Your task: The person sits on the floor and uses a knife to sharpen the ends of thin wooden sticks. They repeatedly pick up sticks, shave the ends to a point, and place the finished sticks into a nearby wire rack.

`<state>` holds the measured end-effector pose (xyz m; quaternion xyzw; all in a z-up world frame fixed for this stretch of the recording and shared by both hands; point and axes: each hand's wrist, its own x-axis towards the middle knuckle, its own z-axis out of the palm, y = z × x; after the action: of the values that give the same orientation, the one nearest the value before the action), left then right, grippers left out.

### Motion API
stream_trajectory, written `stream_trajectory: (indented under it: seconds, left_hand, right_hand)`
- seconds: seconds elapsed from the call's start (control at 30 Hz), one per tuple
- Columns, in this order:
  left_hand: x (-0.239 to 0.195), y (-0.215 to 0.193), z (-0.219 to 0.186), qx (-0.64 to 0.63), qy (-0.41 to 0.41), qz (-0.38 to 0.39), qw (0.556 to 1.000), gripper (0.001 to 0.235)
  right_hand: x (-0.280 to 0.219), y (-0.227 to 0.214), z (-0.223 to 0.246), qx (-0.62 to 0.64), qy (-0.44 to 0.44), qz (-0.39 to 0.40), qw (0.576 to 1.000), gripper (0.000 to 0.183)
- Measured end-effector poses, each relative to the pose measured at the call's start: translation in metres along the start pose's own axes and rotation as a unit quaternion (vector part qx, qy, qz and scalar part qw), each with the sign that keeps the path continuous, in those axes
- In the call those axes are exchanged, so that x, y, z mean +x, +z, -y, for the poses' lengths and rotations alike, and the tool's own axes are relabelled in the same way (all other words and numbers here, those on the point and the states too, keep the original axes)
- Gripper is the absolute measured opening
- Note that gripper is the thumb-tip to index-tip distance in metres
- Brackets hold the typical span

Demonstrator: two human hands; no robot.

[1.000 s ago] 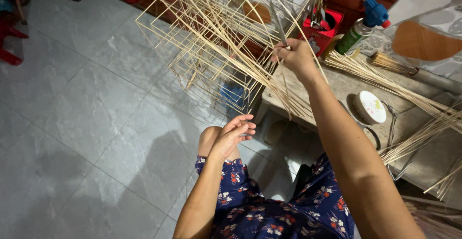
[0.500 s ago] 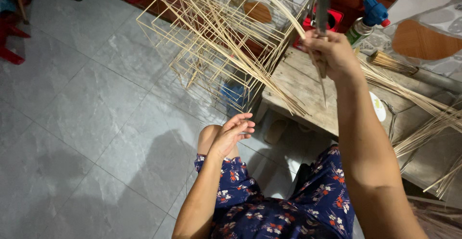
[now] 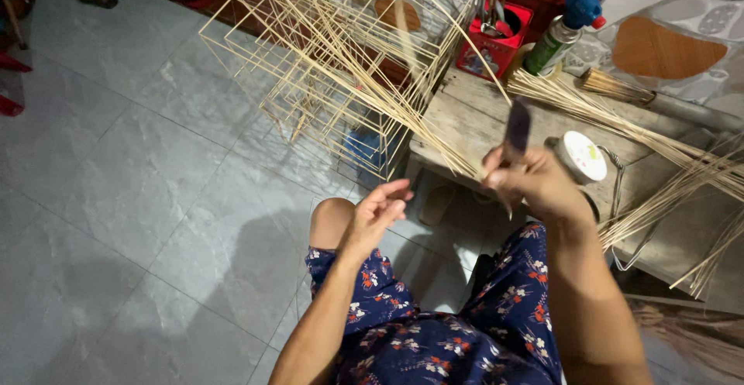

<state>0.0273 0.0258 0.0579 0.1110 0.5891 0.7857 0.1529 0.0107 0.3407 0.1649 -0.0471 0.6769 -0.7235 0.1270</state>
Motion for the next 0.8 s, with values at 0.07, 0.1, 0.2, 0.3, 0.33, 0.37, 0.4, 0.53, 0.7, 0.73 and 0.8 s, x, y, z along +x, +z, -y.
stream_trajectory:
  seconds: [0.07,0.1,0.2,0.3,0.33,0.37,0.4,0.53,0.7,0.73,0.8]
  left_hand:
    - [-0.006,0.018,-0.021,-0.005,0.077,0.019,0.997,0.051]
    - [-0.008,0.027,-0.03,-0.007,0.115,0.027,0.993,0.055]
    - [-0.006,0.046,-0.048,-0.002,0.098,-0.091,0.991,0.03]
    - [0.0,0.027,-0.061,-0.012,0.102,-0.135,0.985,0.027]
    - [0.003,0.017,-0.064,-0.016,0.105,-0.158,0.982,0.028]
    - [0.006,0.004,-0.069,-0.02,0.108,-0.181,0.977,0.029]
    - [0.008,-0.009,-0.075,-0.023,0.112,-0.203,0.973,0.03]
    - [0.001,-0.052,-0.097,-0.006,0.154,-0.266,0.952,0.032]
    - [-0.001,-0.07,-0.098,0.006,0.162,-0.28,0.946,0.036]
    - [0.0,-0.073,-0.095,0.002,0.148,-0.28,0.948,0.036]
    - [0.002,-0.077,-0.086,-0.004,0.122,-0.279,0.952,0.035]
  right_hand:
    - [-0.015,0.015,-0.023,-0.03,0.028,0.016,0.999,0.02]
    - [-0.023,0.022,-0.035,-0.05,0.052,0.019,0.997,0.02]
    - [-0.038,0.033,-0.061,-0.056,0.086,0.043,0.994,0.02]
    - [-0.057,0.03,-0.08,-0.125,0.097,0.022,0.987,0.019]
    - [-0.063,0.024,-0.084,-0.162,0.099,0.008,0.982,0.018]
    - [-0.07,0.016,-0.088,-0.189,0.11,0.001,0.976,0.018]
    - [-0.078,0.006,-0.092,-0.216,0.121,-0.007,0.969,0.018]
    - [-0.11,-0.032,-0.105,-0.247,0.193,-0.034,0.949,0.021]
    - [-0.129,-0.061,-0.135,-0.241,0.231,-0.066,0.94,0.02]
    - [-0.131,-0.065,-0.14,-0.255,0.231,-0.058,0.937,0.019]
    - [-0.132,-0.069,-0.151,-0.284,0.229,-0.044,0.93,0.017]
